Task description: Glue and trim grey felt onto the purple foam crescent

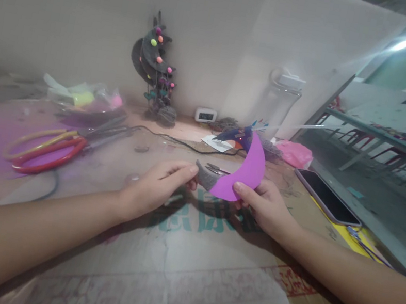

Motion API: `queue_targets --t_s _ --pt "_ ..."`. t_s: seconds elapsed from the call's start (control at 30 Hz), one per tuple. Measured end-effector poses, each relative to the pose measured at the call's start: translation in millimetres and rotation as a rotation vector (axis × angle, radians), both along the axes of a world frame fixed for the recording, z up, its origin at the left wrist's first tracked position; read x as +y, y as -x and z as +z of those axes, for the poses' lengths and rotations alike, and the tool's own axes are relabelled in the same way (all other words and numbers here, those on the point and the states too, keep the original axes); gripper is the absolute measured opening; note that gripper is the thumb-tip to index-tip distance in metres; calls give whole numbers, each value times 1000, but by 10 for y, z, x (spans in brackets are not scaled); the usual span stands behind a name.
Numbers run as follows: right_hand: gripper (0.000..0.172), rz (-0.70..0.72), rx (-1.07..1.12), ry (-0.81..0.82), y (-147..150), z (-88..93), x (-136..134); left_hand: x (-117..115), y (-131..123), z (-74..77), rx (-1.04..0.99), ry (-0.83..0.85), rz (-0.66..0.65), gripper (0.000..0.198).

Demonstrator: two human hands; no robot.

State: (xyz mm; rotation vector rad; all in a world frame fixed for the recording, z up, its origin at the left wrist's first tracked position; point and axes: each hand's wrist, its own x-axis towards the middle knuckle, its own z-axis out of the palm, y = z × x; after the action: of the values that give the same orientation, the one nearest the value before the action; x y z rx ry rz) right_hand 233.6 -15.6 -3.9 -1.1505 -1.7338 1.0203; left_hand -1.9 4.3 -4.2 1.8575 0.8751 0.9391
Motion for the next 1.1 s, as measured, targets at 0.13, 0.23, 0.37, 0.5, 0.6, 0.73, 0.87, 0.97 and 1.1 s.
queue_targets --t_s 0.13,0.23,0.37,0.5,0.6,0.73,0.87,0.97,1.1 --pt "44 19 51 9 -16 -19 21 -16 -12 19 -4 74 8 34" --pt "47 17 7 26 -12 -6 10 -33 -24 30 9 151 -32 32" --pt "49 10 -67 21 6 24 -15 -14 -32 17 101 144 0 32" --pt "49 -20 -78 3 23 57 -25 1 -35 -4 97 131 -27 27" --pt "48 -51 -82 -22 27 83 -17 -5 -35 -4 51 150 -65 19" --pt "50 -65 -83 -35 32 81 -20 -2 -26 0 24 121 -48 19" --pt "49 -27 -91 -13 35 68 -31 16 -23 -2 73 71 17 33" --pt "41 -69 29 -71 -25 135 48 14 -26 -3 77 85 24 34" --pt "30 -305 224 -240 -227 263 311 -16 -25 -20 93 100 -93 35"
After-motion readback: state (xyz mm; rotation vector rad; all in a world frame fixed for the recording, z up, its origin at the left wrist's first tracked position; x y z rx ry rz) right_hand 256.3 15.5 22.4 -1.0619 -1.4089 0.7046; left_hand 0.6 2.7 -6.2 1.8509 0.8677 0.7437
